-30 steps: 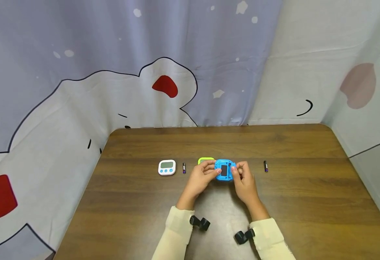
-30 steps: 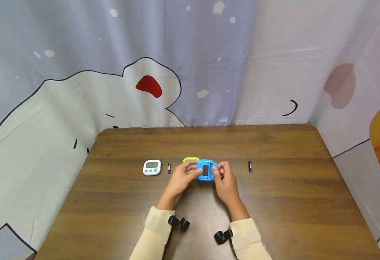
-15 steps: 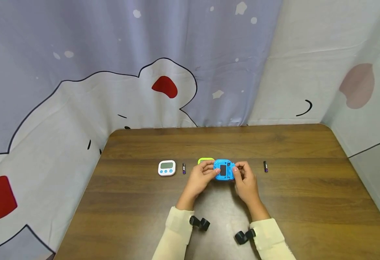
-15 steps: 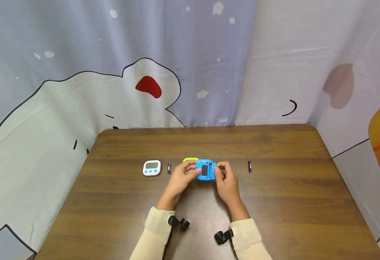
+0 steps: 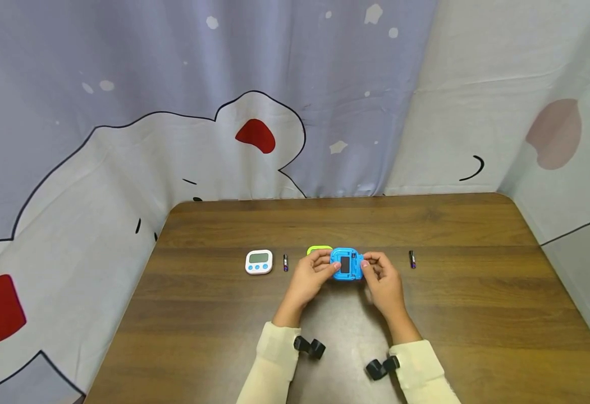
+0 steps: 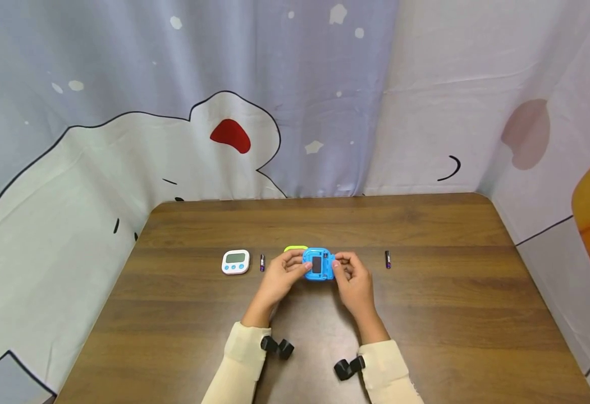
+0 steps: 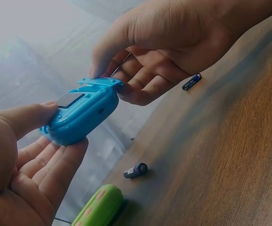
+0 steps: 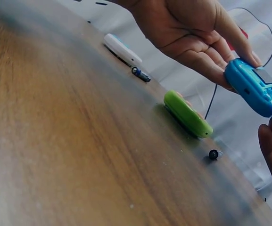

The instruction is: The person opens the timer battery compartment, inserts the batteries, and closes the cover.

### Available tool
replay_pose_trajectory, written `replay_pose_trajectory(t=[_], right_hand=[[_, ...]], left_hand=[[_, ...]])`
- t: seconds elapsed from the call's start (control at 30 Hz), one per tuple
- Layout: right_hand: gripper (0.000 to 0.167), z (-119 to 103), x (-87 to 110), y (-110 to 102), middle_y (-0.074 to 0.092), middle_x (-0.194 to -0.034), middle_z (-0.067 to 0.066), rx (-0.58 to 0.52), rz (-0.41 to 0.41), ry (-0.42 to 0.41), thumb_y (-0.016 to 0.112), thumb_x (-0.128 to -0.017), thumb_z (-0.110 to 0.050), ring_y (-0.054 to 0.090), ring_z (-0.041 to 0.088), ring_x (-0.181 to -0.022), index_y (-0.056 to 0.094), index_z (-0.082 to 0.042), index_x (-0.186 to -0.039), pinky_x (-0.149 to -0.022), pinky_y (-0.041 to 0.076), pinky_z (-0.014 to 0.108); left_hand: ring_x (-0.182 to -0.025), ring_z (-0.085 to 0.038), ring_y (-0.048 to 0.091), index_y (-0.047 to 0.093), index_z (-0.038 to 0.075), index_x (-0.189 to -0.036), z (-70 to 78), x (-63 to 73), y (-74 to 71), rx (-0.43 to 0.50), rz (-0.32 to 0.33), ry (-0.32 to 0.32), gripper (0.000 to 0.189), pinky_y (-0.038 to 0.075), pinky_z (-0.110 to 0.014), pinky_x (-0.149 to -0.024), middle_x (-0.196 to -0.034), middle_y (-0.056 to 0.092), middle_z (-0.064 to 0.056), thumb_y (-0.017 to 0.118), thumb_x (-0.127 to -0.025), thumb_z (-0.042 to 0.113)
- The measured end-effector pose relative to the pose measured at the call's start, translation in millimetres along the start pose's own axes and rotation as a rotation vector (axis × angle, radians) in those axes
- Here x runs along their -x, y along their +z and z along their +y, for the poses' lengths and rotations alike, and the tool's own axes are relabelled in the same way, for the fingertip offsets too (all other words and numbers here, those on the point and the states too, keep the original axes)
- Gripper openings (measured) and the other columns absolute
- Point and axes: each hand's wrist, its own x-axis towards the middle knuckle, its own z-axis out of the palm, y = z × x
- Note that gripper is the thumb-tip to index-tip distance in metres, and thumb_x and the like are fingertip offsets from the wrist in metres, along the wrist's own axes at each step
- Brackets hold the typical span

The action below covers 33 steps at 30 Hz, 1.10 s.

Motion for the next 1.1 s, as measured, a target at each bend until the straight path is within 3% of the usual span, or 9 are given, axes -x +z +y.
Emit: replay_pose_trajectory(t=[0.27, 0.47, 0.73, 0.93, 1.1], right_hand=[[0.015, 3.7, 0.4, -5.3, 0.063, -0.092, 0.021, -0.072, -0.004, 0.1, 0.062, -0.094, 0.0, 0.061, 0.01, -0.078, 0.061, 0.011, -0.104, -0.067, 0.052, 0.019], [0.017, 20.1, 2.8, -9.5, 0.062, -0.092, 0.02, -0.18, -0.028, 0.137, 0.061, -0.094, 0.002, 0.061, 0.013, -0.074, 0.059, 0.013, -0.107, -0.066, 0.056, 0.029], [0.026, 28.6, 7.7, -12.6, 0.063, -0.091, 0.009, -0.274, -0.035, 0.227, 0.062, -0.095, -0.007, 0.061, 0.013, -0.069, 0.055, 0.014, -0.11, -0.061, 0.057, 0.026], [0.026, 27.9, 11.8, -16.8, 0.062, -0.088, 0.007, -0.29, -0.036, 0.277, 0.062, -0.095, -0.006, 0.06, 0.013, -0.067, 0.055, 0.014, -0.11, -0.06, 0.056, 0.026], [0.026, 29.0, 15.2, -23.6, 0.063, -0.088, 0.011, -0.238, -0.073, 0.293, 0.063, -0.095, -0.007, 0.061, 0.013, -0.069, 0.055, 0.014, -0.11, -0.063, 0.057, 0.029]], left_hand=[[-0.099, -0.025, 0.067, 0.057, -0.006, -0.125, 0.0, -0.2, 1.3, -0.017, -0.005, 0.019, 0.04, 0.056, -0.028, -0.08, -0.108, 0.068, -0.018, 0.07, -0.09, 0.009], [-0.1, -0.024, 0.067, 0.057, -0.005, -0.126, -1.4, 0.0, 1.8, -0.029, -0.016, 0.016, 0.041, 0.056, -0.029, -0.082, -0.108, 0.068, -0.017, 0.07, -0.091, 0.011], [-0.103, -0.026, 0.066, 0.055, -0.006, -0.127, -3.9, 0.2, 1.5, -0.012, -0.031, 0.014, 0.042, 0.055, -0.031, -0.085, -0.111, 0.067, -0.02, 0.07, -0.091, 0.009], [-0.101, -0.027, 0.067, 0.055, -0.007, -0.126, -2.8, 0.3, 0.4, -0.006, -0.026, 0.025, 0.04, 0.055, -0.029, -0.083, -0.11, 0.067, -0.021, 0.069, -0.091, 0.008], [-0.101, -0.028, 0.067, 0.056, -0.006, -0.125, -1.4, -0.5, -0.7, 0.0, -0.025, 0.028, 0.04, 0.055, -0.028, -0.082, -0.11, 0.067, -0.021, 0.069, -0.09, 0.007]])
